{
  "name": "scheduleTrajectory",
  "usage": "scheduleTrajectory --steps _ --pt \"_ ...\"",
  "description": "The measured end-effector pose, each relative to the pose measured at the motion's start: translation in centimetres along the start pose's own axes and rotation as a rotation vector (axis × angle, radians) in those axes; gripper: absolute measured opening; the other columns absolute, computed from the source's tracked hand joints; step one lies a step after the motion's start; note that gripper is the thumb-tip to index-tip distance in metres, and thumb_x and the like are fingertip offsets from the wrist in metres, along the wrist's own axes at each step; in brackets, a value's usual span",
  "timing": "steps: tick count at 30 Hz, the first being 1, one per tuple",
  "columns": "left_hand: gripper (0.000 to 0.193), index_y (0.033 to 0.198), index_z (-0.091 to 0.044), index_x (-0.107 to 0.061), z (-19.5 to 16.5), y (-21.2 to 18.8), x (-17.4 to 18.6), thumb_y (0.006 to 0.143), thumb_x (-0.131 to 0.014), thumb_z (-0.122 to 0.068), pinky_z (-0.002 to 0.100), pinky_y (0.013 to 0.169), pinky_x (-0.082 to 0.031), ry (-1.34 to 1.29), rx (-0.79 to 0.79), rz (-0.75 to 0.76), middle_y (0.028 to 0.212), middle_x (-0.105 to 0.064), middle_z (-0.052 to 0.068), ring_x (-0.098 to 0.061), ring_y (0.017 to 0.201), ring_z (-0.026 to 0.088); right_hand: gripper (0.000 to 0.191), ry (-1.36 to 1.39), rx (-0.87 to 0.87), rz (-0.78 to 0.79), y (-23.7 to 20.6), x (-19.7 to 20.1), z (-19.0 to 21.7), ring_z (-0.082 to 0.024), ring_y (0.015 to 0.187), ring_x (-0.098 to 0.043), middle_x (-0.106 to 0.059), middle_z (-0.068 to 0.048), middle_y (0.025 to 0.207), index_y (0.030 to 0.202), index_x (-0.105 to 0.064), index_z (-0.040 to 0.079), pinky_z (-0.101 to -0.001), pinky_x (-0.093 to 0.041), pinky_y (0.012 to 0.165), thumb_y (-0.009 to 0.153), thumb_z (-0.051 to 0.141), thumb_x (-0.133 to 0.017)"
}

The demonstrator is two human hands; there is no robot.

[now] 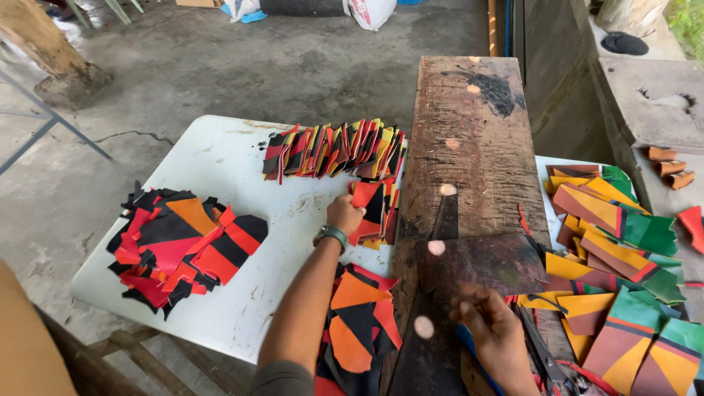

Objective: The person repeatedly picks up layered red, black, and orange material pieces, aligns them against a metal template on a wooden board, and trims the edges with a utility knife. Trimmed pieces are stacked on a nearby white table while offcuts accumulate on the board. The person occasionally flips and repositions pieces to trim different sides.

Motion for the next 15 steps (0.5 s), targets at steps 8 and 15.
scheduleTrajectory --steps 8,15 --pt "0.059 0.099 0.004 -0.068 -0.2 0.7 1.8 0.065 -0.093 -0.038 0.049 0.083 -0.054 0.153 -0.023 -0.084 0.097 -0.072 0.025 -0.067 0.095 0.042 0.027 -0.484 -0.018 -0.015 -2.1 -0.9 0.8 -0.016 0.094 -0.078 -0.08 -0.009 0.098 0.115 -0.073 0.007 -0.0317 -0.06 0.084 0.088 0.011 -0.07" --pt "0.033 0.108 -0.004 -0.073 3.3 -10.8 10.1 0.086 -0.078 -0.029 0.039 0.074 -0.059 -0.22 -0.092 -0.156 0.088 -0.077 0.014 -0.076 0.082 0.028 0.034 -0.91 0.342 -0.021 -4.0 0.0 -0.6 -0.023 0.095 -0.078 -0.078 -0.012 0.099 0.11 -0.076 0.012 -0.0382 -0.061 0.089 0.08 0.027 -0.081"
Point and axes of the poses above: each hand's wrist, its own y-axis towards the middle knuckle, its own x-axis out of the back of the hand, z = x × y, the point moved 10 cm from there along y, towards the middle knuckle
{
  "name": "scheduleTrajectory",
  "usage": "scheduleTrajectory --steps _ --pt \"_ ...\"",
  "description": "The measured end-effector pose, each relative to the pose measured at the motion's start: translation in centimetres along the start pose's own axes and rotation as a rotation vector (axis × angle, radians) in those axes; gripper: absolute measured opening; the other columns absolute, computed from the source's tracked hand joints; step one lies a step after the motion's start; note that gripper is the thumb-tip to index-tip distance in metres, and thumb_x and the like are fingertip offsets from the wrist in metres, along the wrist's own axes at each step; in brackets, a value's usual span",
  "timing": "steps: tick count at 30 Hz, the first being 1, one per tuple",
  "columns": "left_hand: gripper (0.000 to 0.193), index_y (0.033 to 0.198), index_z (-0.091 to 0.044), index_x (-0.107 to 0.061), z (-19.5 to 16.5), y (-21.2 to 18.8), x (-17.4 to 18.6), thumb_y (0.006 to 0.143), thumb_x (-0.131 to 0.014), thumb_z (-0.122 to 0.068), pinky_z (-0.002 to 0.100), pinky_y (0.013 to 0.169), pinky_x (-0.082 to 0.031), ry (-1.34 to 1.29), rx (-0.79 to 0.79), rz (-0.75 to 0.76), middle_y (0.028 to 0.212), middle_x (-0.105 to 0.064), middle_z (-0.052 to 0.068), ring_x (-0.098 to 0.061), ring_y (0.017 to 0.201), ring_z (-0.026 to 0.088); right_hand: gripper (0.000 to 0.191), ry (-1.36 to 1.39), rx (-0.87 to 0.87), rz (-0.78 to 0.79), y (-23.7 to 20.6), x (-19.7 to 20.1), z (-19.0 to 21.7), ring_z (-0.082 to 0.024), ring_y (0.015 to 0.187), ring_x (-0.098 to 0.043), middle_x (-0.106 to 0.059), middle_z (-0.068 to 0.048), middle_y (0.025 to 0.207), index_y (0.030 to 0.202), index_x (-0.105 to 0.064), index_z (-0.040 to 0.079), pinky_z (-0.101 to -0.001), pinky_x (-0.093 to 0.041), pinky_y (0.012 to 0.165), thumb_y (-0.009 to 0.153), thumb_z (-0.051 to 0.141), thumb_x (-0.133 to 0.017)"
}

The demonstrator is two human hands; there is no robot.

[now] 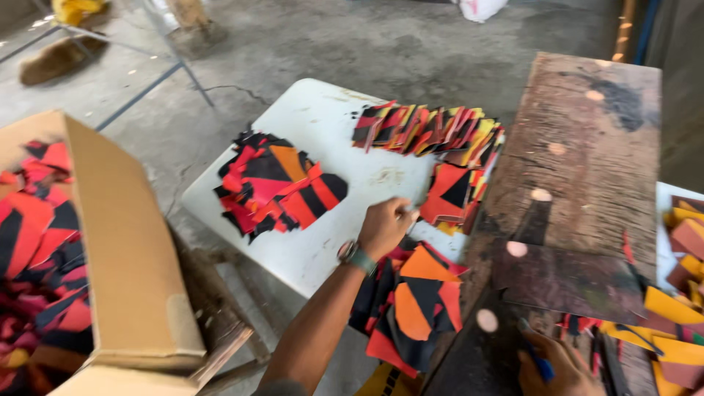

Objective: The person repeatedly picks up layered red, black, and orange material pieces, aligns them against a metal template on a wooden board, and trims the edges with a utility knife. Trimmed pieces are stacked on a nearby white table while offcuts accumulate on the board. The person occasionally flips and repositions pieces to trim different sides.

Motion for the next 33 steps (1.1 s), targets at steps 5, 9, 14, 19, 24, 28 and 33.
scheduleTrajectory --steps 5,9,14,19,24,28,33 --pt "0.021 0.1 -0.003 -0.072 7.9 -7.1 13.5 0.088 -0.078 -0.019 0.037 0.07 -0.058 0.172 0.224 -0.279 0.086 -0.076 0.014 -0.075 0.077 0.025 0.058 -0.185 0.059 0.026 -2.6 -1.1 -9.7 -0.027 0.098 -0.075 -0.073 -0.015 0.103 0.12 -0.075 0.016 -0.0404 -0.061 0.093 0.068 0.039 -0.085" --pt "0.018 0.098 -0.005 -0.074 11.7 -7.6 22.2 0.085 -0.079 -0.016 0.035 0.071 -0.059 0.232 0.229 -0.523 0.088 -0.078 0.012 -0.076 0.077 0.023 0.062 -0.249 0.06 0.0 -3.0 -2.1 -12.8 -0.029 0.098 -0.075 -0.073 -0.016 0.098 0.121 -0.075 0.017 -0.0412 -0.06 0.094 0.064 0.038 -0.086" --pt "0.023 0.106 -0.006 -0.072 12.8 -5.6 24.2 0.086 -0.077 -0.015 0.034 0.075 -0.06 0.223 0.244 -0.533 0.095 -0.078 0.009 -0.077 0.084 0.021 0.06 -0.236 -0.005 -0.019 -3.1 -1.1 -12.2 -0.028 0.091 -0.076 -0.074 -0.016 0.096 0.128 -0.075 0.02 -0.0396 -0.061 0.091 0.069 0.029 -0.082" --pt "0.053 0.122 -0.008 -0.067 10.1 -2.0 17.2 0.077 -0.087 -0.027 0.045 0.098 -0.047 0.786 0.109 -0.079 0.125 -0.064 0.012 -0.065 0.11 0.031 0.06 -0.116 -0.072 -0.015 -3.9 0.9 -10.5 -0.03 0.091 -0.077 -0.074 -0.019 0.097 0.126 -0.075 0.013 -0.0428 -0.061 0.089 0.067 0.019 -0.081" --pt "0.082 0.133 -0.001 -0.055 10.5 -1.0 16.5 0.068 -0.091 -0.035 0.048 0.106 -0.039 0.896 0.26 -0.011 0.14 -0.049 0.011 -0.062 0.114 0.029 0.062 0.134 -0.241 0.055 -2.7 3.0 -14.5 -0.029 0.086 -0.077 -0.074 -0.02 0.1 0.132 -0.072 0.006 -0.0434 -0.062 0.085 0.071 0.015 -0.081" --pt "0.075 0.128 -0.004 -0.056 10.8 -1.4 16.7 0.067 -0.091 -0.03 0.049 0.104 -0.04 0.868 0.231 -0.051 0.139 -0.05 0.011 -0.061 0.118 0.029 0.06 0.106 -0.41 -0.004 -2.1 4.4 -19.8 -0.027 0.087 -0.076 -0.074 -0.019 0.1 0.132 -0.071 0.005 -0.0423 -0.062 0.085 0.074 0.016 -0.08" --pt "0.045 0.123 -0.007 -0.06 10.2 -2.3 15.7 0.085 -0.083 -0.009 0.051 0.104 -0.044 0.745 0.033 -0.098 0.121 -0.064 0.012 -0.065 0.111 0.032 0.057 0.04 -0.491 -0.133 -3.6 5.4 -22.4 -0.026 0.088 -0.075 -0.073 -0.017 0.1 0.132 -0.07 0.004 -0.041 -0.061 0.085 0.077 0.017 -0.08"
Point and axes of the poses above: each hand's wrist, its own y-axis towards the middle knuckle, its own x-axis out of the back of the hand, z = x × y, the point moved 10 cm from there along y, towards the middle knuckle
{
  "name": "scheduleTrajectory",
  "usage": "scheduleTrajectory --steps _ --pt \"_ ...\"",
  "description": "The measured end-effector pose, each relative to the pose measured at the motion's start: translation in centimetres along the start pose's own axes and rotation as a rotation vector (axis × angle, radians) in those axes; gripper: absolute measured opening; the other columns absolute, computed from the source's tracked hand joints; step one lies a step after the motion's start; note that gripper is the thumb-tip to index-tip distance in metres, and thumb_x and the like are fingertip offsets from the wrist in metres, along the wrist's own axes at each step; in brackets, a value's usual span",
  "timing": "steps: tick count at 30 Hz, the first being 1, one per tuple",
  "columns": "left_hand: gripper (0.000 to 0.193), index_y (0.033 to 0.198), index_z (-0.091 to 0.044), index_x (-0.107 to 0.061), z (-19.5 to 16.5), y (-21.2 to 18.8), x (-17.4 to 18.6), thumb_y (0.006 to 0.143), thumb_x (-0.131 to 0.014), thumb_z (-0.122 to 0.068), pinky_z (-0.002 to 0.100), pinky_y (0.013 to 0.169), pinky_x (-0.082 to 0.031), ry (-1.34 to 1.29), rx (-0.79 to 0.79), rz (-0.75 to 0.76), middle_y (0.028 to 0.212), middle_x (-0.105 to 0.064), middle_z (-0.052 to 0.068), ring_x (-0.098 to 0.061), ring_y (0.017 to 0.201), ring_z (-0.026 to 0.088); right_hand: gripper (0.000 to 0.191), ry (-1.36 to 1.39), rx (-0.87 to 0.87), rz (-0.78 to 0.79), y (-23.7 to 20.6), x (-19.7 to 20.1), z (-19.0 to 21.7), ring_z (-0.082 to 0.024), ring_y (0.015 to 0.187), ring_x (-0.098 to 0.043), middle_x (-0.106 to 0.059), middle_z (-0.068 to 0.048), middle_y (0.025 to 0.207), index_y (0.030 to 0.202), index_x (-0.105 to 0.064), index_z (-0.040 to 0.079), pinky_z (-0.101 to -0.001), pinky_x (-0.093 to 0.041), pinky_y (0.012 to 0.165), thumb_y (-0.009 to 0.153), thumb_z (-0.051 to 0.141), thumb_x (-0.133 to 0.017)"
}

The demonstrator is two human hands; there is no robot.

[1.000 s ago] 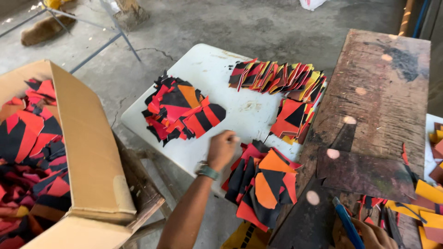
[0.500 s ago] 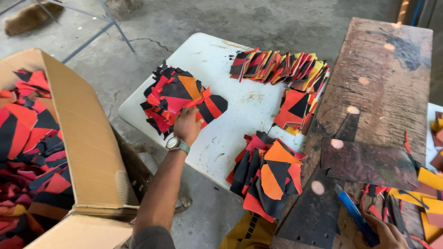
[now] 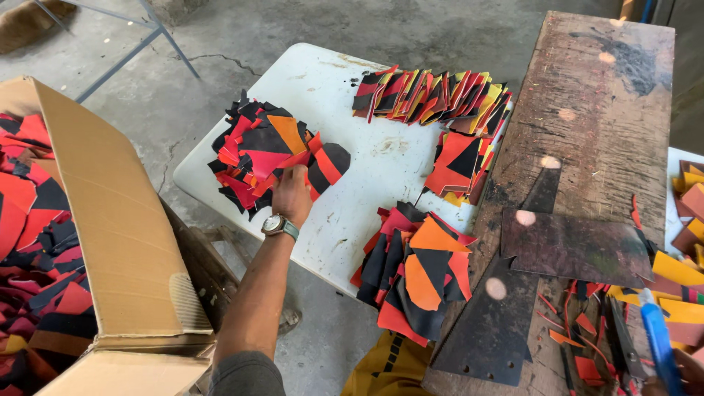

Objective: The person repeatedly picks up layered red, black, and orange material pieces, aligns them against a metal template on a wooden board, and trims the edges with a utility knife. Trimmed pieces are stacked on a nearby white table while offcuts accumulate on the board. The person occasionally flips and repositions pieces to trim different sides.

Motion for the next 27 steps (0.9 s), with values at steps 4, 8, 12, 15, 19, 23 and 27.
scheduleTrajectory --steps 4,8,12,15,19,23,27 --pt "0.03 0.116 -0.007 -0.064 2.6 0.1 0.3 0.09 -0.079 -0.009 0.037 0.087 -0.056 -0.663 0.271 -0.095 0.106 -0.072 0.009 -0.07 0.096 0.022 0.055 0.013 -0.025 -0.063 -0.6 1.7 -1.3 -0.024 0.089 -0.074 -0.073 -0.016 0.1 0.132 -0.068 0.004 -0.0399 -0.06 0.085 0.08 0.018 -0.079" --pt "0.033 0.113 -0.001 -0.066 -0.2 1.1 4.6 0.086 -0.085 0.0 0.032 0.086 -0.054 -0.84 0.018 -0.249 0.105 -0.068 0.007 -0.062 0.095 0.013 0.053 0.015 -0.032 -0.128 -1.3 4.3 -2.5 -0.023 0.09 -0.073 -0.073 -0.015 0.1 0.132 -0.067 0.003 -0.0389 -0.059 0.085 0.083 0.019 -0.078" --pt "0.032 0.116 -0.005 -0.063 -2.7 1.3 4.1 0.089 -0.079 0.001 0.026 0.083 -0.056 -1.363 0.106 -0.129 0.105 -0.07 0.003 -0.065 0.09 0.008 0.051 0.019 -0.027 -0.197 -2.0 5.5 -3.1 -0.022 0.09 -0.073 -0.073 -0.014 0.1 0.132 -0.066 0.002 -0.0378 -0.058 0.085 0.085 0.02 -0.077" --pt "0.031 0.118 -0.004 -0.065 -5.2 1.0 2.7 0.09 -0.077 0.003 0.024 0.081 -0.054 -1.51 0.177 -0.036 0.103 -0.068 0.002 -0.063 0.088 0.007 0.05 0.029 -0.016 -0.244 -2.3 5.6 -3.0 -0.021 0.091 -0.072 -0.073 -0.013 0.1 0.132 -0.066 0.002 -0.037 -0.058 0.086 0.087 0.021 -0.077" --pt "0.034 0.129 -0.004 -0.068 -8.9 -0.6 0.3 0.097 -0.073 0.002 0.024 0.069 -0.042 -1.602 0.276 0.167 0.096 -0.059 0.002 -0.05 0.078 0.007 0.048 0.065 0.006 -0.276 -2.4 6.2 -2.5 -0.019 0.092 -0.071 -0.072 -0.011 0.101 0.132 -0.065 0.001 -0.0359 -0.057 0.086 0.09 0.022 -0.076" --pt "0.032 0.126 -0.006 -0.067 -15.0 -2.8 0.9 0.095 -0.065 0.0 0.026 0.083 -0.053 -1.716 0.199 0.432 0.103 -0.068 0.006 -0.062 0.091 0.009 0.047 0.168 0.059 -0.26 -3.0 7.7 0.0 -0.018 0.092 -0.07 -0.072 -0.01 0.101 0.132 -0.063 0.0 -0.0349 -0.056 0.086 0.093 0.022 -0.075" --pt "0.033 0.13 -0.004 -0.068 -23.5 -4.4 3.1 0.097 -0.064 0.0 0.024 0.093 -0.051 -1.463 -0.127 0.638 0.119 -0.069 0.003 -0.06 0.101 0.006 0.046 0.534 0.265 -0.19 -6.3 9.1 7.2 -0.017 0.093 -0.07 -0.072 -0.009 0.101 0.132 -0.062 0.0 -0.0338 -0.055 0.086 0.096 0.023 -0.075"
Point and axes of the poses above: each hand's wrist, its own y-axis towards the middle knuckle, its own x-axis out of the back of the hand, z = x × y, the point moved 10 cm from there along y, towards the middle knuckle
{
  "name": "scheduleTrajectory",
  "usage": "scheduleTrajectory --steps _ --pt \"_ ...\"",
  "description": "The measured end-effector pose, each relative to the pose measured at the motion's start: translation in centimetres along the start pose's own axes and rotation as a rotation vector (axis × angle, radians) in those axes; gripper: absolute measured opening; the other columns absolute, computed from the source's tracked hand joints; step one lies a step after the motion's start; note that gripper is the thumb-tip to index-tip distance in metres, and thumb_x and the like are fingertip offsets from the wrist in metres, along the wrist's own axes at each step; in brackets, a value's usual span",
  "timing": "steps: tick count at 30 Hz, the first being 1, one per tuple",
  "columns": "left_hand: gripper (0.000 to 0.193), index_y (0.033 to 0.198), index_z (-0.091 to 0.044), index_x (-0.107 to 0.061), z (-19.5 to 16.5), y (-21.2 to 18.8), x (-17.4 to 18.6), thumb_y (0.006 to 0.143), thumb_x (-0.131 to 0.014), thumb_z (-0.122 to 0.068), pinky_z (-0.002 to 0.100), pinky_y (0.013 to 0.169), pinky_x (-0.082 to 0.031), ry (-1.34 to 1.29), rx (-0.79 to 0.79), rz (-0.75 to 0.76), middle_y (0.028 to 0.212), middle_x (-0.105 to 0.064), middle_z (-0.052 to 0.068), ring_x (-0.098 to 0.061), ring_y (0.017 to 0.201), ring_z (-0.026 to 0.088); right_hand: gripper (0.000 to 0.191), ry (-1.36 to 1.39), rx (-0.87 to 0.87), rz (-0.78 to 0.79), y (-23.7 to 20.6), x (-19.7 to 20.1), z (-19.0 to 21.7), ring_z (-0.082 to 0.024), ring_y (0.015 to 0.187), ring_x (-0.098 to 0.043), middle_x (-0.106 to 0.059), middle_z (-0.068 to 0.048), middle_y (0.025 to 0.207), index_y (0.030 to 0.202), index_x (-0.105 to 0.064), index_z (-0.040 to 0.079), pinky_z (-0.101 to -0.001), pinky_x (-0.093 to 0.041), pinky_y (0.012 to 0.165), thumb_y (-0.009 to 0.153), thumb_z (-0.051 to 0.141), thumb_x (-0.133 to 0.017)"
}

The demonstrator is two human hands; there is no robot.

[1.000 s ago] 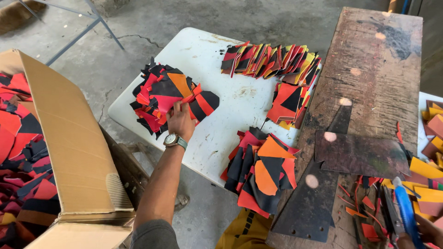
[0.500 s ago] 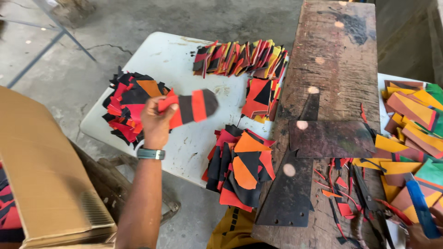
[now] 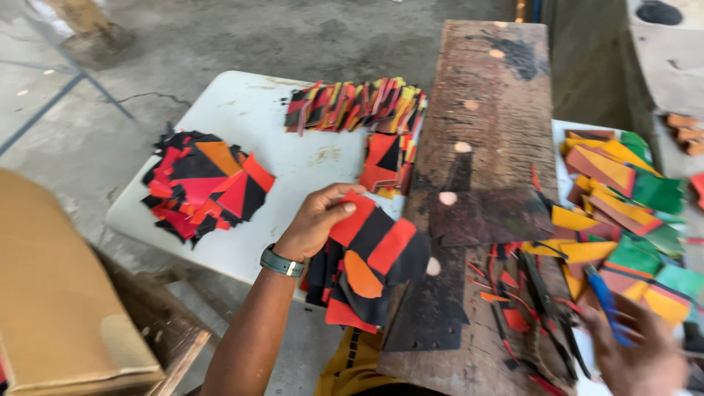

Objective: The person repeatedly picks up layered red, black, and orange material pieces, aligns them against a metal template on a wooden board, and trims the edges with a utility knife. Trimmed pieces are stacked on a nearby white table while offcuts accumulate on the board. The person occasionally flips and repositions pieces to trim different sides.

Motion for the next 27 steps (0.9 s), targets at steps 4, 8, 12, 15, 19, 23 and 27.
scheduleTrajectory --steps 4,8,12,15,19,23,27 --pt "0.035 0.134 -0.003 -0.066 -1.0 2.0 -9.9 0.1 -0.062 -0.005 0.025 0.1 -0.049 0.25 -0.09 0.322 0.123 -0.07 0.002 -0.063 0.114 0.008 0.039 0.165 -0.329 0.466 -3.8 -11.3 4.3 -0.018 0.089 -0.067 -0.072 -0.01 0.098 0.127 -0.064 0.005 -0.0335 -0.054 0.08 0.095 0.026 -0.066" --pt "0.038 0.136 -0.006 -0.065 1.7 3.1 -15.0 0.099 -0.06 -0.01 0.027 0.083 -0.051 0.303 0.109 0.41 0.116 -0.073 0.001 -0.058 0.092 0.01 0.047 0.483 -0.417 0.619 -6.9 -17.5 8.7 -0.014 0.101 -0.067 -0.071 -0.004 0.115 0.134 -0.058 0.006 -0.0322 -0.055 0.085 0.088 0.012 -0.068" --pt "0.035 0.134 -0.004 -0.066 2.1 2.8 -15.9 0.099 -0.064 -0.008 0.026 0.086 -0.054 0.069 0.067 0.308 0.11 -0.072 0.002 -0.064 0.097 0.009 0.039 0.635 -0.414 0.537 -6.3 -16.9 8.6 -0.016 0.103 -0.068 -0.073 -0.01 0.116 0.13 -0.06 -0.004 -0.0332 -0.056 0.088 0.092 0.001 -0.069" --pt "0.039 0.137 -0.006 -0.063 5.1 1.5 -16.2 0.098 -0.065 -0.009 0.028 0.076 -0.057 -0.264 0.279 0.226 0.101 -0.07 0.002 -0.065 0.086 0.01 0.042 0.721 -0.581 0.407 -6.5 -16.0 5.8 -0.017 0.095 -0.07 -0.073 -0.01 0.112 0.132 -0.057 0.001 -0.0343 -0.059 0.08 0.091 0.001 -0.065" --pt "0.031 0.129 -0.006 -0.065 6.8 -0.2 -17.2 0.098 -0.063 -0.014 0.031 0.078 -0.066 -0.309 0.298 0.198 0.099 -0.068 -0.002 -0.07 0.089 0.01 0.037 0.672 -0.714 0.358 -7.5 -16.6 3.6 -0.016 0.088 -0.07 -0.071 -0.008 0.108 0.128 -0.057 0.004 -0.0352 -0.061 0.071 0.092 0.003 -0.063" --pt "0.015 0.113 -0.002 -0.067 6.2 -0.7 -14.8 0.105 -0.066 -0.014 0.035 0.082 -0.067 -0.319 0.181 0.123 0.096 -0.068 0.002 -0.07 0.088 0.012 0.035 0.648 -0.635 0.447 -7.1 -17.9 4.6 -0.016 0.09 -0.071 -0.072 -0.009 0.109 0.127 -0.059 0.004 -0.0333 -0.062 0.073 0.091 0.002 -0.062" --pt "0.016 0.112 -0.005 -0.069 6.6 -1.5 -12.6 0.1 -0.065 -0.014 0.033 0.08 -0.067 -0.317 0.23 0.037 0.095 -0.068 -0.001 -0.07 0.087 0.009 0.033 0.597 -0.633 0.496 -6.6 -18.6 5.2 -0.017 0.091 -0.071 -0.071 -0.01 0.111 0.126 -0.06 0.001 -0.034 -0.061 0.072 0.094 0.005 -0.064"
Point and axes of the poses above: each hand's wrist, its own y-axis towards the middle knuckle, its own x-axis out of the back of the hand, z = x × y, the point moved 10 cm from there along y, towards the middle knuckle
